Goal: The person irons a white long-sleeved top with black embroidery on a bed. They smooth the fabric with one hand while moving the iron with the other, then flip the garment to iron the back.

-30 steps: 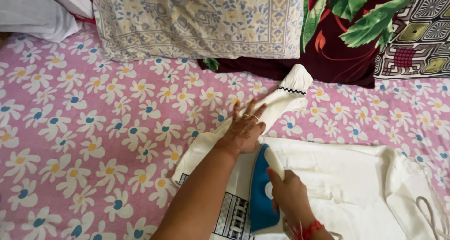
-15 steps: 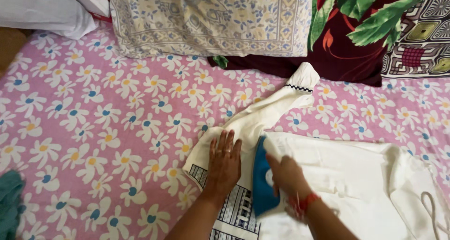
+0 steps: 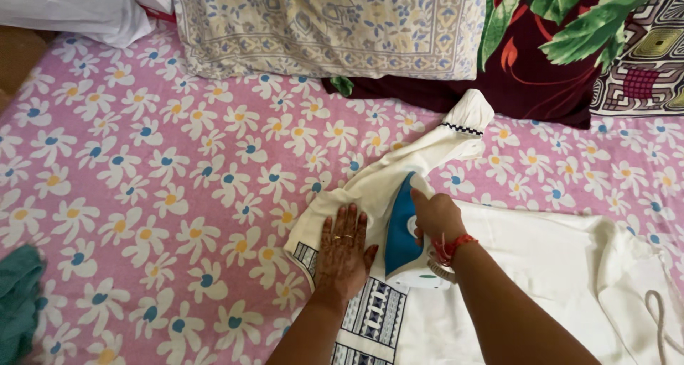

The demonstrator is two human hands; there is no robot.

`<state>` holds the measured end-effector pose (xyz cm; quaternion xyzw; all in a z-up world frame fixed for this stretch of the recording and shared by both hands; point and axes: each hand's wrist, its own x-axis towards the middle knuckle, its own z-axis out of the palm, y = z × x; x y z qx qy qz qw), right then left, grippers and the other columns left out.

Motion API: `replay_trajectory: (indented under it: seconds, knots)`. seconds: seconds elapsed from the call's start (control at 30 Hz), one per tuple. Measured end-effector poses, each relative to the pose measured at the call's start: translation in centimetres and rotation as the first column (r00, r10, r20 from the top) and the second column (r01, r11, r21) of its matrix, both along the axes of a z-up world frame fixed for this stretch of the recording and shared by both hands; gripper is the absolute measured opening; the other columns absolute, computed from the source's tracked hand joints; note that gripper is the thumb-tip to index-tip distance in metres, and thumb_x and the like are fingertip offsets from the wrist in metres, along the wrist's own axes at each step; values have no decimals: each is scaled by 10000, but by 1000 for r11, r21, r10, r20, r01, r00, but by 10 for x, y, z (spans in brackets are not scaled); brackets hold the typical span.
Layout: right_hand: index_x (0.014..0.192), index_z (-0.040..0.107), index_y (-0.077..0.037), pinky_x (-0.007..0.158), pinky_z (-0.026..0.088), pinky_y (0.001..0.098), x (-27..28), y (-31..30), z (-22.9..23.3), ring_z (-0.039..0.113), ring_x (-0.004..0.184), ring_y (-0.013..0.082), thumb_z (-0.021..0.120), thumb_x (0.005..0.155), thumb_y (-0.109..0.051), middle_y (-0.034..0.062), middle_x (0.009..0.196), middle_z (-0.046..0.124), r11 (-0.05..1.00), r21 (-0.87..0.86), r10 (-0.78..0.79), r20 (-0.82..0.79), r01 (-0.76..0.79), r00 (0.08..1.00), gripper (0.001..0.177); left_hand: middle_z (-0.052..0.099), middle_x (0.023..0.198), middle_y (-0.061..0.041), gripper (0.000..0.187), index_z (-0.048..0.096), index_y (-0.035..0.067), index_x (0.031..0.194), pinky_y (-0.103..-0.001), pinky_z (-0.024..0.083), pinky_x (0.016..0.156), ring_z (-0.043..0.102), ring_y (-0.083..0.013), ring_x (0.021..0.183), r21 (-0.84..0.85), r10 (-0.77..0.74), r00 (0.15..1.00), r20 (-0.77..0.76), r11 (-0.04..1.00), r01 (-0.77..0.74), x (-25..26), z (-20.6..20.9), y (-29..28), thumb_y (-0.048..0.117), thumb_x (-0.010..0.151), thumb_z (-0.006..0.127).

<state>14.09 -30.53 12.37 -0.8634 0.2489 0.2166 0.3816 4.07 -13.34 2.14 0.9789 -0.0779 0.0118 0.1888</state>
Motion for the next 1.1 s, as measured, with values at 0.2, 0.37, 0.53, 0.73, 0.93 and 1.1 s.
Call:
replay_trajectory:
  seconds: [0.2, 0.37, 0.53, 0.73, 0.93, 1.1]
  knots:
    - [805, 629, 130, 454, 520, 438, -25, -6, -4, 647, 440, 317, 597, 973, -490, 210, 616, 659, 996, 87, 22, -24, -20, 999, 644, 194, 1656, -193, 719, 300, 26, 1549, -503, 52, 1217, 115, -328, 1537, -22, -5, 1000, 23, 1000, 5, -18, 2, 2, 437, 985, 474]
    - [782, 632, 142, 445, 512, 443, -75, -2, -5, 638, 420, 330, 576, 975, -508, 227, 595, 658, 995, 77, 68, -29, -66, 997, 680, 235, 1642, -218, 720, 330, -2, 1544, -528, 51, 1223, 124, -348, 1536, -43, -8, 996, 91, 999, 12, -60, -4, 5, 415, 983, 502]
    - [835, 628, 164, 431, 528, 427, -131, 2, 3, 652, 420, 309, 576, 973, -509, 218, 619, 665, 989, 107, 106, -61, -99, 992, 689, 248, 1641, -213, 691, 355, -2, 1523, -544, 39, 1234, 124, -351, 1545, 22, 28, 994, 102, 999, -30, -85, -15, 11, 418, 988, 480]
    - [1006, 614, 108, 435, 530, 435, -195, 12, 18, 666, 445, 291, 573, 953, -508, 204, 715, 703, 997, 52, 64, -137, -58, 988, 620, 178, 1635, -207, 736, 321, 20, 1524, -548, -17, 1205, 74, -351, 1530, -9, 23, 984, 174, 1000, -22, -121, -8, 33, 532, 1007, 427]
    - [920, 667, 108, 479, 550, 439, -165, 18, 22, 695, 473, 325, 551, 967, -539, 221, 637, 708, 993, -69, 98, -14, -99, 995, 659, 66, 1689, -152, 797, 214, 83, 1593, -526, -52, 1219, -9, -315, 1555, 77, 24, 975, -221, 997, -7, -119, 26, 34, 572, 978, 348]
    - [859, 687, 76, 567, 570, 451, -101, 20, 12, 711, 507, 326, 520, 979, -569, 221, 592, 702, 984, -154, 92, 4, -90, 996, 678, 13, 1698, -136, 783, 143, 92, 1611, -503, -62, 1228, -39, -298, 1563, 96, 15, 932, -361, 995, 21, -116, 36, 38, 572, 1010, 294]
